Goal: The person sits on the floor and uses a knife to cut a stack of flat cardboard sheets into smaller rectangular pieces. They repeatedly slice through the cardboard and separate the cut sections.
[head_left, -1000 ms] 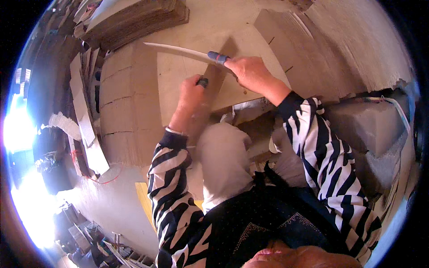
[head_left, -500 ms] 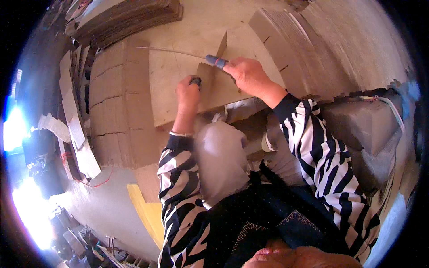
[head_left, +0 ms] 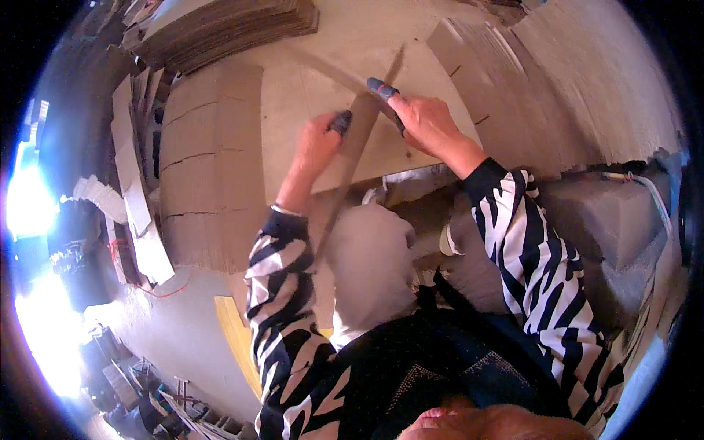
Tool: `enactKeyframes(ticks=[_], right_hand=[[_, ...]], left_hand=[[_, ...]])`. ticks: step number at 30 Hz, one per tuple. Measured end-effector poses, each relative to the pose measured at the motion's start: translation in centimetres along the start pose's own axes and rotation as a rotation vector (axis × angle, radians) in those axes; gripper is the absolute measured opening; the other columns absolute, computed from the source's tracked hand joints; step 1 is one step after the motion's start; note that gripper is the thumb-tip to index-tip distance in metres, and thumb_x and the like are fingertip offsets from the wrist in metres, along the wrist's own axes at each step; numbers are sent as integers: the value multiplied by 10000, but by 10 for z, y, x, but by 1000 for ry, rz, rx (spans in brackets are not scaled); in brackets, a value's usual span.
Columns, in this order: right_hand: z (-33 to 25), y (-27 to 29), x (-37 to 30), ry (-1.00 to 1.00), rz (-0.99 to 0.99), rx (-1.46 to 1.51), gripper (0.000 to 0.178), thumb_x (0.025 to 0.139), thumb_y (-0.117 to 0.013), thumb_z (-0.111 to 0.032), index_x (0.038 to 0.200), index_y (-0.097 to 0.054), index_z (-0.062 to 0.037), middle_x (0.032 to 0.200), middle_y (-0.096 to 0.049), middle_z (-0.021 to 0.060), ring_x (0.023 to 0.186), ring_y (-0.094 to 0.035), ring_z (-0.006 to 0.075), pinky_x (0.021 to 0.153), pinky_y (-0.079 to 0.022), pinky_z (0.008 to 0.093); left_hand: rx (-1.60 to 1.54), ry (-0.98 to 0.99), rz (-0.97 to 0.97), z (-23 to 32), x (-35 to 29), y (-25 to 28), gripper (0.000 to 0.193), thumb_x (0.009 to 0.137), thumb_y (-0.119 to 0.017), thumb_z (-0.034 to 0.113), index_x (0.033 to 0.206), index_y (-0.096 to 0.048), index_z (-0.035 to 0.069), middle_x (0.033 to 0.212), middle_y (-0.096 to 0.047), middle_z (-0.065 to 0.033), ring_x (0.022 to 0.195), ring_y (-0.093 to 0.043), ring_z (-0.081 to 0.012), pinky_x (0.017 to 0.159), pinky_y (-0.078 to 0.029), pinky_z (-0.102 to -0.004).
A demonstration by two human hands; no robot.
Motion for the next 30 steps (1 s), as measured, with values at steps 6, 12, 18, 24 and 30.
enactKeyframes(ticks=[6,12,18,24,30], right_hand=[[23,-22,-7,-122,-137,-14,640,736,-577,15,1352,-469,-123,812,-641,154,727,-630,371,607,-489,486],[22,-19,-7,-119,-114,28,427,826,-527,-24,1244,-526,-115,862,-652,139,778,-651,353,620,-505,483],[-9,1,0,172,166,116,168,896,-521,-119,1041,-605,-102,886,-647,92,774,-647,309,609,-521,446],[-13,-16,-1,169,133,123,313,781,-590,-13,1076,-613,-115,818,-622,86,751,-634,296,601,-512,411],[-14,-16,3,81,-48,78,178,849,-567,-60,1018,-594,-107,822,-626,92,770,-640,306,600,-498,425]], left_hand=[[1143,365,389,-48,33,119,560,784,-712,451,1211,-597,107,1418,-444,-155,1344,-379,-281,994,-340,-601],[1242,76,525,-61,13,110,376,753,-726,322,1083,-674,149,1403,-482,-47,1344,-402,-226,1006,-325,-604],[620,253,189,-61,26,73,252,786,-610,161,1008,-723,121,994,-668,-62,970,-592,-248,814,-435,-400],[-549,483,185,-56,14,29,284,843,-541,123,1042,-706,4,777,-607,-16,656,-493,-144,599,-402,-296],[-611,523,206,-72,15,54,243,880,-559,145,1027,-705,16,760,-617,-25,661,-506,-140,598,-420,-331]])
Point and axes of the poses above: each hand's wrist, its own x-axis towards the middle knuckle, its own y-axis out of the back of the hand, z = x × y, the point moved 4 cm from there along x, towards the middle knuckle
